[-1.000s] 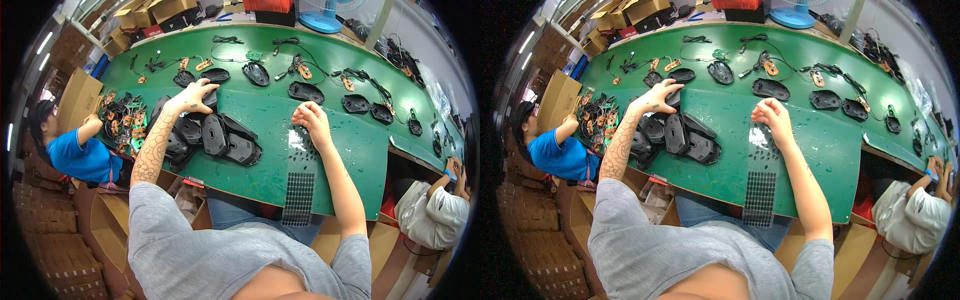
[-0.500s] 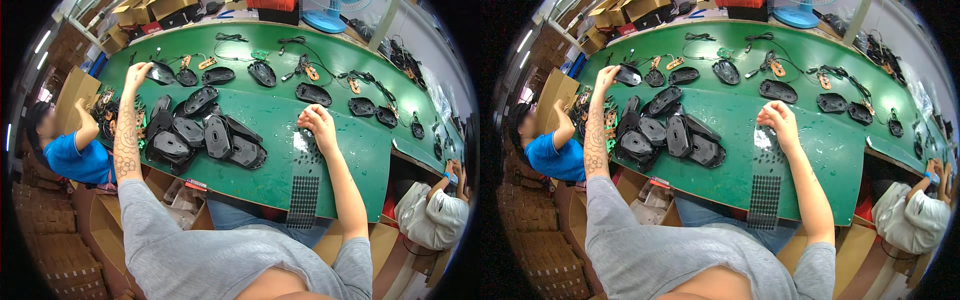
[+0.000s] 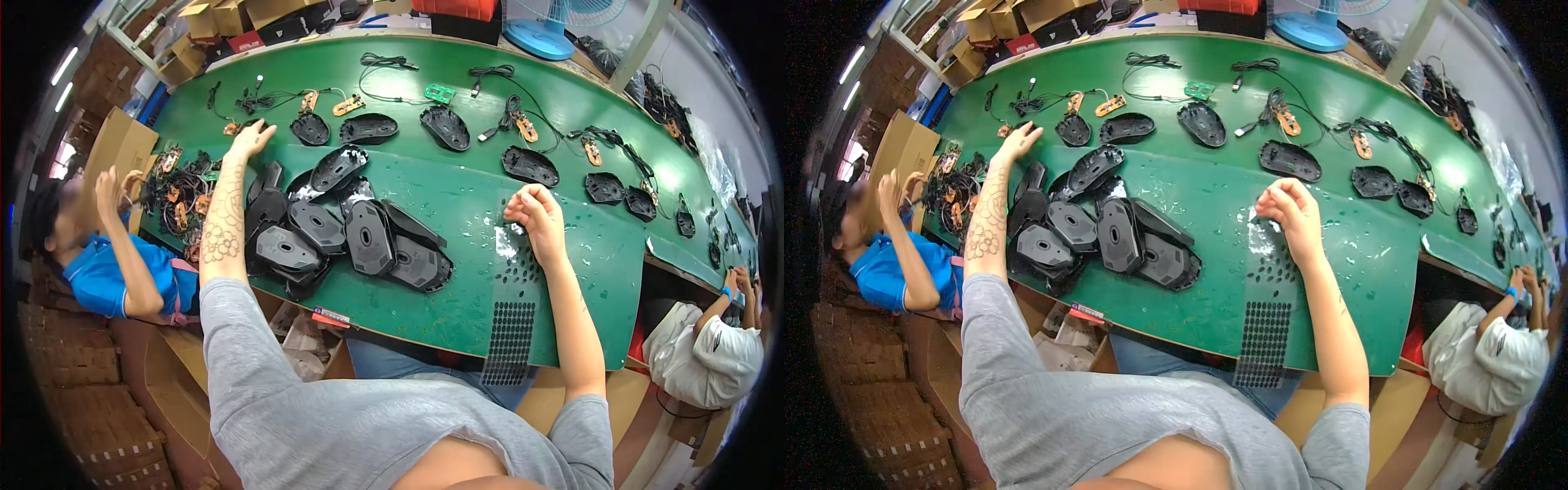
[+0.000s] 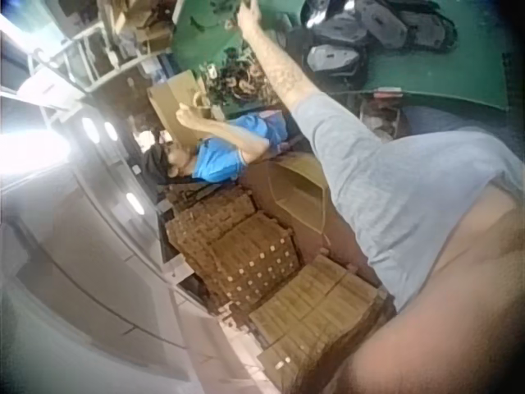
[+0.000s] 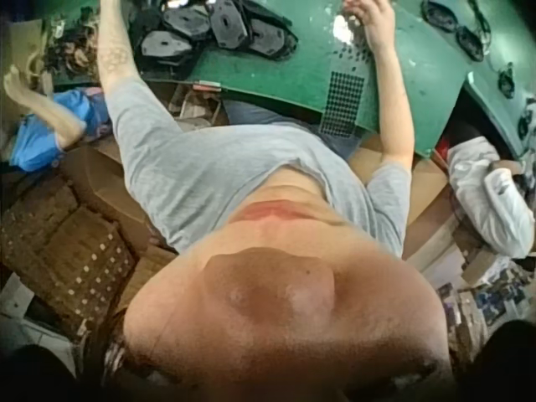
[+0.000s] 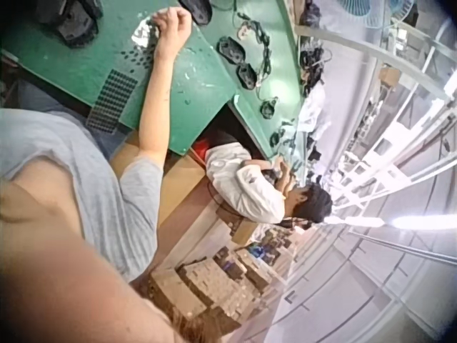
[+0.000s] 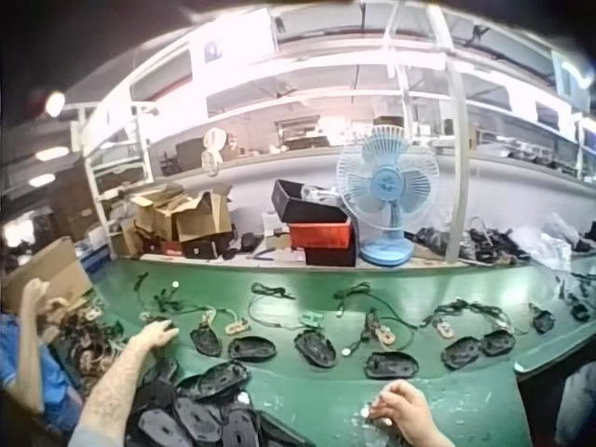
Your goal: Manually assemble small electronic components into plastic housings at a production station.
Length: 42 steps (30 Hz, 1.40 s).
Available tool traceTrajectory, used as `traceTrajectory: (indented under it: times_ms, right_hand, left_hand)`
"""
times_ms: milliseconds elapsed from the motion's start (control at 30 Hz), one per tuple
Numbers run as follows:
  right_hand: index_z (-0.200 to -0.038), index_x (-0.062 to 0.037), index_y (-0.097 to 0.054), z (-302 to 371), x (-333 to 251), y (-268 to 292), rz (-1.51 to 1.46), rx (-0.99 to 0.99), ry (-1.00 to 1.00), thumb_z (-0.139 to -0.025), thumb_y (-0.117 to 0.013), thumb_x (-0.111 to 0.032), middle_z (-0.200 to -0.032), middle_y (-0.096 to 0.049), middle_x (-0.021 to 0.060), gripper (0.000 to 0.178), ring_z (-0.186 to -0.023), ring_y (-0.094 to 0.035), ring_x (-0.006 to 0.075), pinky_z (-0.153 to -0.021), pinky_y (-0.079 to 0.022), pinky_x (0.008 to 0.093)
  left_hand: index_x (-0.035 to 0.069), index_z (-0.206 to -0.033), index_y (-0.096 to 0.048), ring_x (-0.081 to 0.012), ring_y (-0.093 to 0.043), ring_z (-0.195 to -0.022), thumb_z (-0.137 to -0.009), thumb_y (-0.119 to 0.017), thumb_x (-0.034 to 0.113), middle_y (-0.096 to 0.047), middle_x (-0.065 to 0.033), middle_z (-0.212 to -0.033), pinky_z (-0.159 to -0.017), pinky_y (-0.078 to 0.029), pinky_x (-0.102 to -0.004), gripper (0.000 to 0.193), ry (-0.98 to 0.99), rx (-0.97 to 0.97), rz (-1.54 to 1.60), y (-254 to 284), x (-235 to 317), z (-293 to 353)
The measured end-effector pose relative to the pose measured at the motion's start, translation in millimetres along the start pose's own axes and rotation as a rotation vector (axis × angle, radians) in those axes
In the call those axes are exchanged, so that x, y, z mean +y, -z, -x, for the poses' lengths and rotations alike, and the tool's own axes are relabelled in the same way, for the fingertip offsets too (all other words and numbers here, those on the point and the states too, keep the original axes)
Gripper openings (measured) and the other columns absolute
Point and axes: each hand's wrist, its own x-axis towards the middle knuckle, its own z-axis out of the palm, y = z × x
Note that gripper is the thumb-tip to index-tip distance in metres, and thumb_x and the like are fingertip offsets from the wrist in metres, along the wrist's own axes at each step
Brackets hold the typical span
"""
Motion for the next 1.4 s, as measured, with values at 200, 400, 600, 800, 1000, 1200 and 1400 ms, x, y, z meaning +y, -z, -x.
traceTrajectory:
  times_ms: [200,400,600,800,1000,1200,1400]
  right_hand:
    - [-0.098,-0.0025,-0.054,-2.1,-0.4,-1.6,-0.011,0.009,0.017,-0.094,-0.055,-0.012,-0.086,-0.062,0.0107,0.010,-0.077,-0.061,0.0186,-0.075,-0.052,0.0286]
    - [-0.099,-0.0023,-0.054,-2.0,0.4,-6.7,-0.007,0.015,0.026,-0.094,-0.055,-0.011,-0.086,-0.061,0.0111,0.010,-0.078,-0.061,0.0191,-0.075,-0.052,0.0291]
    - [-0.100,-0.0025,-0.054,-2.6,6.0,-4.7,0.022,0.065,0.046,-0.094,-0.054,-0.011,-0.086,-0.061,0.0111,0.010,-0.078,-0.061,0.0190,-0.075,-0.052,0.0291]
    - [-0.100,-0.0027,-0.053,-5.5,8.4,-5.6,0.022,0.063,0.064,-0.095,-0.053,-0.011,-0.087,-0.061,0.0108,0.010,-0.078,-0.061,0.0187,-0.075,-0.052,0.0290]
    - [-0.098,-0.0026,-0.054,-3.0,10.8,-4.4,0.046,0.064,0.063,-0.094,-0.055,-0.013,-0.086,-0.062,0.0098,0.011,-0.076,-0.061,0.0178,-0.074,-0.052,0.0284]
    - [-0.096,-0.0022,-0.056,-5.2,13.9,0.1,0.133,0.051,0.062,-0.093,-0.057,-0.014,-0.083,-0.063,0.0087,0.012,-0.073,-0.061,0.0166,-0.071,-0.052,0.0272]
    - [-0.094,-0.0021,-0.057,-6.8,10.3,-14.5,0.115,0.006,0.052,-0.092,-0.057,-0.013,-0.081,-0.063,0.0082,0.011,-0.071,-0.062,0.0159,-0.070,-0.052,0.0259]
  left_hand:
    - [0.024,-0.142,-0.041,-0.0392,-0.057,-0.112,-0.090,-0.047,0.046,-0.056,-0.0184,-0.129,-0.090,-0.048,-0.0524,0.056,0.246,0.012,-0.248,-31.4,-34.2,-22.5]
    - [0.027,-0.138,-0.044,-0.0432,-0.057,-0.108,-0.093,-0.041,0.049,-0.055,-0.0199,-0.126,-0.088,-0.049,-0.0545,0.051,0.279,0.157,-0.289,-43.9,-87.5,-26.5]
    - [0.027,-0.137,-0.045,-0.0446,-0.053,-0.113,-0.094,-0.040,0.049,-0.053,-0.0201,-0.128,-0.093,-0.045,-0.0555,0.048,0.330,0.176,-0.177,-42.9,-72.6,-39.0]
    - [0.019,-0.137,-0.045,-0.0430,-0.043,-0.124,-0.095,-0.041,0.047,-0.051,-0.0191,-0.131,-0.101,-0.036,-0.0582,0.051,0.460,0.362,-0.261,-43.6,-52.9,-43.2]
    - [0.011,-0.135,-0.046,-0.0406,-0.041,-0.127,-0.096,-0.041,0.045,-0.048,-0.0204,-0.136,-0.101,-0.036,-0.0552,0.053,0.398,0.601,-0.647,-59.6,-46.8,-41.2]
    - [0.008,-0.124,-0.057,-0.0333,-0.059,-0.105,-0.089,-0.050,0.047,-0.059,-0.0145,-0.125,-0.091,-0.047,-0.0426,0.053,0.155,0.176,0.135,-6.5,76.8,-16.7]
    - [0.012,-0.114,-0.064,-0.0290,-0.064,-0.096,-0.081,-0.057,0.052,-0.069,-0.0110,-0.103,-0.082,-0.050,-0.0370,0.053,-0.080,0.020,-0.155,6.3,118.2,23.3]
